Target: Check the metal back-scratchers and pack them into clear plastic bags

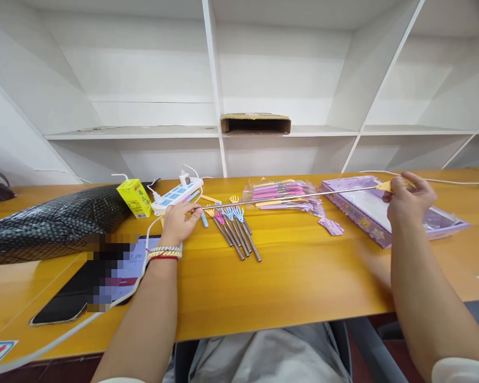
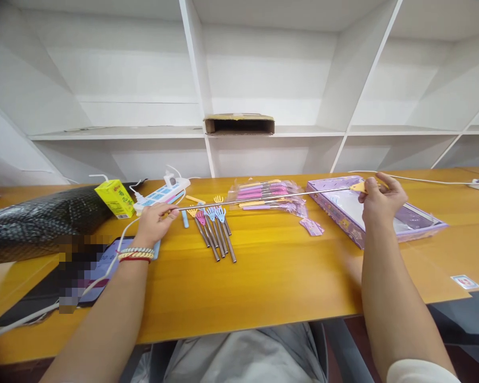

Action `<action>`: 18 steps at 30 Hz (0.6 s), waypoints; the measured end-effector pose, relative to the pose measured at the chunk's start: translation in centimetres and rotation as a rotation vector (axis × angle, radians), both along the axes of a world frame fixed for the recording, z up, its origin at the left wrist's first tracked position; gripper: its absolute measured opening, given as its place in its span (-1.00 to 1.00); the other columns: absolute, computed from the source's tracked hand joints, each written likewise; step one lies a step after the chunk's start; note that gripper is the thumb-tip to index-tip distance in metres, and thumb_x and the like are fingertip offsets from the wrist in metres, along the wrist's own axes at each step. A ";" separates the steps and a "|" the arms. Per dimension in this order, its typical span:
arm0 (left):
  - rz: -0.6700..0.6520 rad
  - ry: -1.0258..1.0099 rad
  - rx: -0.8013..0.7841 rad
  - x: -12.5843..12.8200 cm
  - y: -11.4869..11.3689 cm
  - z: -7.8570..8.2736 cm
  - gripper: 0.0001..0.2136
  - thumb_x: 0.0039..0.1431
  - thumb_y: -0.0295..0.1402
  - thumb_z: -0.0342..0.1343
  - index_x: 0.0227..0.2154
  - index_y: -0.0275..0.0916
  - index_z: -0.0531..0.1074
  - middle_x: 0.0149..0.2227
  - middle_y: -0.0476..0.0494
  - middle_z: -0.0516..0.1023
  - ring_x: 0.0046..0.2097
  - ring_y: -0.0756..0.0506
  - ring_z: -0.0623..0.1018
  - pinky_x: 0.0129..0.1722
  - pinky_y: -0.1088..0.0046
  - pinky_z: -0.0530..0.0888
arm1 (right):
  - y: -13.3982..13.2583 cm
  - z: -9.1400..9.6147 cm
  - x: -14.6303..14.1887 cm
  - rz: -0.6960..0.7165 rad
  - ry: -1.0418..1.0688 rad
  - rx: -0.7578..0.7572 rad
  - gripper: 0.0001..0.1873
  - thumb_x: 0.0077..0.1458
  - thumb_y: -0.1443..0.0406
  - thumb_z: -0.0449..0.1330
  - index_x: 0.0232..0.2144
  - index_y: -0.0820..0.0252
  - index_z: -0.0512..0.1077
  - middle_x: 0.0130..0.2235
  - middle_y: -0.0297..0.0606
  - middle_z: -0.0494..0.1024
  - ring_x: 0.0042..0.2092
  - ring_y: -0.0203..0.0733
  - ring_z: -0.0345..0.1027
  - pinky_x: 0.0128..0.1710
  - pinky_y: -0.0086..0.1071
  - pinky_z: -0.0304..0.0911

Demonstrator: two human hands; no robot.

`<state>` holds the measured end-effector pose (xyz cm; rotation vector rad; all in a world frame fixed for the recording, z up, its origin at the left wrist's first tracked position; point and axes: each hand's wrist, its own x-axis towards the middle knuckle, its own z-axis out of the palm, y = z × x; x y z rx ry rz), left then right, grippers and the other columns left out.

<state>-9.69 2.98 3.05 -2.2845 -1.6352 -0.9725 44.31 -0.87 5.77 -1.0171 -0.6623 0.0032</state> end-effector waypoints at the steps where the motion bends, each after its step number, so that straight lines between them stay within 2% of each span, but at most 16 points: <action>1: -0.002 -0.005 0.001 0.1 -0.1 0.1 -0.70 0.13 -0.14 -0.10 -0.33 -0.18 0.47 -0.27 -0.09 0.55 -0.18 -0.13 0.47 -0.15 0.31 0.26 | -0.2 -0.2 0.1 0.014 -0.021 -0.011 -0.86 -0.10 0.42 0.19 -0.37 0.26 0.42 -0.63 -0.43 0.28 -0.70 -0.40 0.10 -0.71 -0.45 0.01; 3: -0.007 0.000 0.003 0.4 -0.4 0.3 -0.69 0.12 -0.12 -0.09 -0.32 -0.18 0.47 -0.27 -0.09 0.55 -0.19 -0.12 0.47 -0.15 0.31 0.26 | -0.4 -0.6 0.2 0.053 -0.030 -0.034 -0.94 -0.05 0.39 0.16 -0.45 0.29 0.42 -0.63 -0.41 0.27 -0.71 -0.42 0.09 -0.72 -0.46 0.00; 7: -0.013 0.055 -0.005 0.9 -0.5 0.3 -0.69 0.13 -0.14 -0.09 -0.28 -0.16 0.49 -0.27 -0.07 0.56 -0.19 -0.12 0.48 -0.16 0.33 0.29 | 0.0 -1.1 0.0 0.087 0.140 -0.090 -0.96 -0.07 0.42 0.15 -0.48 0.24 0.33 -0.67 -0.43 0.25 -0.70 -0.39 0.12 -0.73 -0.49 -0.01; 10: -0.011 0.096 0.004 1.2 -0.5 0.3 -0.69 0.15 -0.17 -0.10 -0.28 -0.16 0.50 -0.29 -0.07 0.57 -0.21 -0.11 0.49 -0.21 0.37 0.32 | 0.4 -1.2 -0.2 -0.004 0.188 -0.101 -0.94 -0.05 0.41 0.13 -0.51 0.23 0.28 -0.67 -0.43 0.25 -0.69 -0.37 0.16 -0.73 -0.50 -0.03; 14: -0.051 0.174 0.013 3.2 -1.1 0.3 -0.69 0.17 -0.18 -0.12 -0.26 -0.15 0.50 -0.26 -0.07 0.56 -0.21 -0.11 0.50 -0.28 0.40 0.32 | 1.0 -1.2 -1.6 -0.091 0.100 -0.124 -0.84 0.07 0.33 0.03 -0.50 0.28 0.33 -0.65 -0.40 0.25 -0.67 -0.38 0.16 -0.71 -0.49 -0.01; 16: -0.081 0.232 0.008 5.2 -1.7 0.3 -0.69 0.20 -0.18 -0.15 -0.25 -0.13 0.48 -0.23 -0.07 0.56 -0.21 -0.11 0.50 -0.31 0.41 0.31 | 1.5 -1.4 -3.3 -0.026 0.027 -0.167 -0.83 0.07 0.31 0.04 -0.47 0.30 0.35 -0.63 -0.39 0.27 -0.65 -0.38 0.18 -0.69 -0.49 0.02; 18: -0.072 0.303 -0.018 7.3 -2.5 0.2 -0.68 0.21 -0.19 -0.18 -0.29 -0.14 0.48 -0.29 -0.08 0.56 -0.28 -0.11 0.50 -0.39 0.42 0.27 | 1.9 -1.7 -5.8 0.095 -0.036 -0.221 -0.82 0.07 0.27 0.05 -0.44 0.30 0.36 -0.64 -0.38 0.30 -0.65 -0.38 0.16 -0.68 -0.48 0.03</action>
